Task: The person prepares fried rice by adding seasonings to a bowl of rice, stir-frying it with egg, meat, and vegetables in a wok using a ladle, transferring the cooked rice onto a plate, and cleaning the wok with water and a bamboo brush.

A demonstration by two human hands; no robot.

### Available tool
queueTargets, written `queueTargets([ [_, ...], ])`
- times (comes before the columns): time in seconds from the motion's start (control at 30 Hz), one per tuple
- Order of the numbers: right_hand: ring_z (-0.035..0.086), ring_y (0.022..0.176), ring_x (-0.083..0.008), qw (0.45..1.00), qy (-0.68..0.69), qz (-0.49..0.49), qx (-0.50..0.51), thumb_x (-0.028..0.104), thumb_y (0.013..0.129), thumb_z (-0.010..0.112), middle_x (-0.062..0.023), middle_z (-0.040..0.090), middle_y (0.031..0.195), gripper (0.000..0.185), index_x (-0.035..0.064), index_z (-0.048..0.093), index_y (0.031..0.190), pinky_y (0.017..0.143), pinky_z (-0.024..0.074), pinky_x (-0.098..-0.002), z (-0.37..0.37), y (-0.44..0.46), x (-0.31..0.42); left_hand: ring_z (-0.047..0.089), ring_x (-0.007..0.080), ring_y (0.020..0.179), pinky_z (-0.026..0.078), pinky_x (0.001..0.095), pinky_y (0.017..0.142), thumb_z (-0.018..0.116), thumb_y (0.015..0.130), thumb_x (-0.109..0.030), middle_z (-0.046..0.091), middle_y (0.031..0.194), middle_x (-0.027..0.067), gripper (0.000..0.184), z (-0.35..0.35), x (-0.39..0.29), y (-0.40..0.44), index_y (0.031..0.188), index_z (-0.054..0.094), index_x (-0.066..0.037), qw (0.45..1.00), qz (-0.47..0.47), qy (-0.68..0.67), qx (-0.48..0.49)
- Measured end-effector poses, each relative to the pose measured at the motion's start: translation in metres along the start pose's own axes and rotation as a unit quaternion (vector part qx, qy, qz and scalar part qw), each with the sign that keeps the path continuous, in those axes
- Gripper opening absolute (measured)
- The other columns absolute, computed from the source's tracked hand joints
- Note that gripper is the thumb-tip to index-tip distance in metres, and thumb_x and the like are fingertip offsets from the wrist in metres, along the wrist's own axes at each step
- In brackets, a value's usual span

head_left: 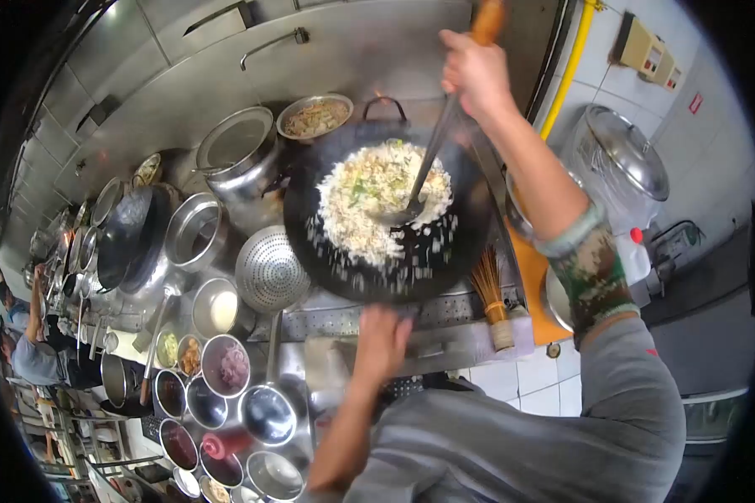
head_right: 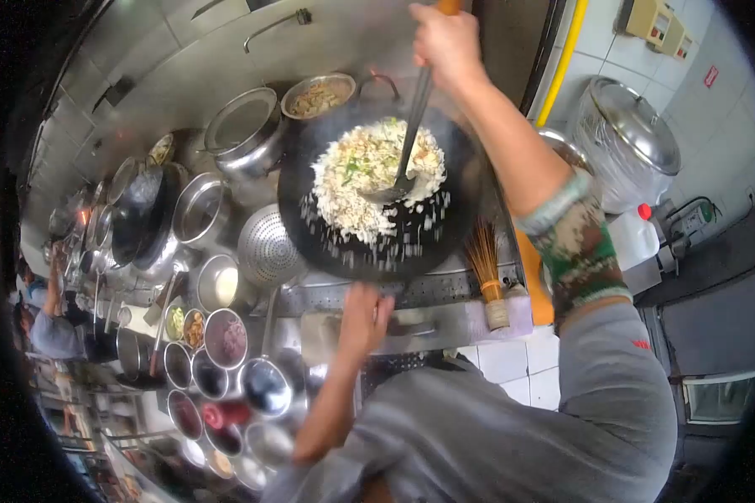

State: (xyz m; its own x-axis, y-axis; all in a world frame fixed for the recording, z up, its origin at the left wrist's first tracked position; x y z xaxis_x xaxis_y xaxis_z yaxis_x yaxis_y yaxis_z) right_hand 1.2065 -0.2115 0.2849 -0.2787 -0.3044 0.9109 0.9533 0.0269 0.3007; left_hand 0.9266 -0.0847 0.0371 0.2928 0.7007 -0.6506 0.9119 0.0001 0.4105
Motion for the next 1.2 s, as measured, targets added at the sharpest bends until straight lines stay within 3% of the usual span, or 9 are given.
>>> queueTargets([
  [0.17,0.031,0.042,-0.0082,0.999,0.032,-0.030,0.020,0.016,0.085,0.064,0.0058,0.030,0.051,0.031,0.0145,0.040,0.065,0.040,0.0295,-0.0279,-0.007,-0.004,0.013,0.046,0.0375,0.083,0.038,0.0468,0.075,0.064,0.083,-0.011,0.049,0.085,0.0177,0.015,-0.070,-0.054,0.024,0.084,0.054,-0.001,0.998,-0.016,-0.043,-0.048],
  [0.3,0.037,0.036,-0.0111,0.990,-0.122,-0.038,-0.057,0.017,0.084,0.066,0.0023,0.042,0.051,0.023,0.0099,0.049,0.069,0.035,0.0309,-0.0293,0.033,-0.012,-0.022,0.045,0.0373,0.082,0.038,0.0458,0.075,0.063,0.085,-0.012,0.048,0.085,0.0185,0.016,-0.014,0.001,0.051,0.085,0.052,0.000,0.998,0.008,-0.017,-0.052],
  [0.37,0.036,0.036,-0.0107,0.986,-0.091,-0.141,-0.018,0.017,0.085,0.065,0.0031,0.039,0.049,0.027,0.0121,0.045,0.067,0.035,0.0314,-0.0286,0.033,-0.006,-0.024,0.045,0.0382,0.083,0.037,0.0477,0.076,0.063,0.085,-0.012,0.048,0.085,0.0192,0.015,0.008,0.020,0.016,0.084,0.052,0.000,0.999,0.012,0.001,-0.033],
  [0.47,0.030,0.037,-0.0080,0.996,0.035,-0.041,0.074,0.019,0.086,0.066,0.0053,0.032,0.049,0.037,0.0145,0.036,0.065,0.037,0.0293,-0.0277,0.020,-0.021,0.008,0.045,0.0392,0.085,0.037,0.0480,0.076,0.063,0.084,-0.012,0.049,0.087,0.0201,0.016,-0.017,0.000,-0.005,0.084,0.053,0.000,0.999,0.036,-0.019,-0.035],
  [0.67,0.033,0.036,-0.0086,0.991,0.065,-0.090,0.079,0.021,0.085,0.067,0.0049,0.036,0.048,0.035,0.0141,0.040,0.065,0.037,0.0298,-0.0267,-0.002,-0.002,0.043,0.047,0.0397,0.086,0.039,0.0462,0.077,0.064,0.084,-0.014,0.050,0.089,0.0205,0.017,-0.034,0.012,0.063,0.085,0.054,0.000,0.999,-0.021,-0.021,-0.040],
  [0.77,0.034,0.036,-0.0091,0.986,0.095,-0.131,0.024,0.018,0.085,0.067,0.0038,0.036,0.048,0.031,0.0133,0.042,0.069,0.036,0.0296,-0.0265,-0.022,-0.003,-0.001,0.047,0.0388,0.086,0.039,0.0456,0.078,0.065,0.084,-0.013,0.050,0.089,0.0194,0.016,-0.017,0.030,0.075,0.085,0.055,-0.001,0.999,-0.004,-0.031,-0.033],
  [0.83,0.033,0.035,-0.0089,0.987,0.139,-0.038,0.074,0.015,0.085,0.068,0.0035,0.037,0.050,0.031,0.0130,0.040,0.071,0.035,0.0277,-0.0265,-0.013,-0.003,-0.075,0.049,0.0368,0.089,0.040,0.0450,0.079,0.066,0.083,-0.014,0.052,0.093,0.0172,0.016,-0.012,0.037,0.072,0.088,0.057,-0.002,0.999,-0.001,-0.019,-0.025],
  [1.03,0.029,0.035,-0.0095,0.985,0.143,-0.040,0.092,0.015,0.086,0.065,0.0036,0.033,0.049,0.031,0.0139,0.038,0.072,0.037,0.0258,-0.0276,0.006,0.031,-0.045,0.052,0.0337,0.095,0.041,0.0433,0.080,0.068,0.081,-0.016,0.058,0.098,0.0130,0.018,-0.051,-0.022,0.079,0.095,0.063,-0.004,0.992,0.030,0.101,-0.069],
  [1.2,0.028,0.037,-0.0085,0.984,0.146,0.082,0.055,0.014,0.088,0.061,0.0057,0.033,0.050,0.025,0.0132,0.041,0.073,0.036,0.0268,-0.0284,0.008,0.055,-0.067,0.051,0.0340,0.085,0.041,0.0416,0.076,0.068,0.083,-0.016,0.056,0.088,0.0144,0.014,-0.020,-0.013,0.063,0.088,0.063,-0.004,0.997,-0.005,0.080,-0.001],
])
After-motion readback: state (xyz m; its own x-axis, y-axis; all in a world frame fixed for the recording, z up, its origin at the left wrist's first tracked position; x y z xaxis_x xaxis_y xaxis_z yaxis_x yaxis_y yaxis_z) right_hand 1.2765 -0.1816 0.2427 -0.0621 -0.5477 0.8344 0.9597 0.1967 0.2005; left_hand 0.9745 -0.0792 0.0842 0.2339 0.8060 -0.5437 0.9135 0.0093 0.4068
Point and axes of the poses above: each hand's wrist, its own y-axis towards the middle knuckle, its own z-axis out of the palm, x = y × z, the point moved 6 cm from there along y, towards the middle knuckle
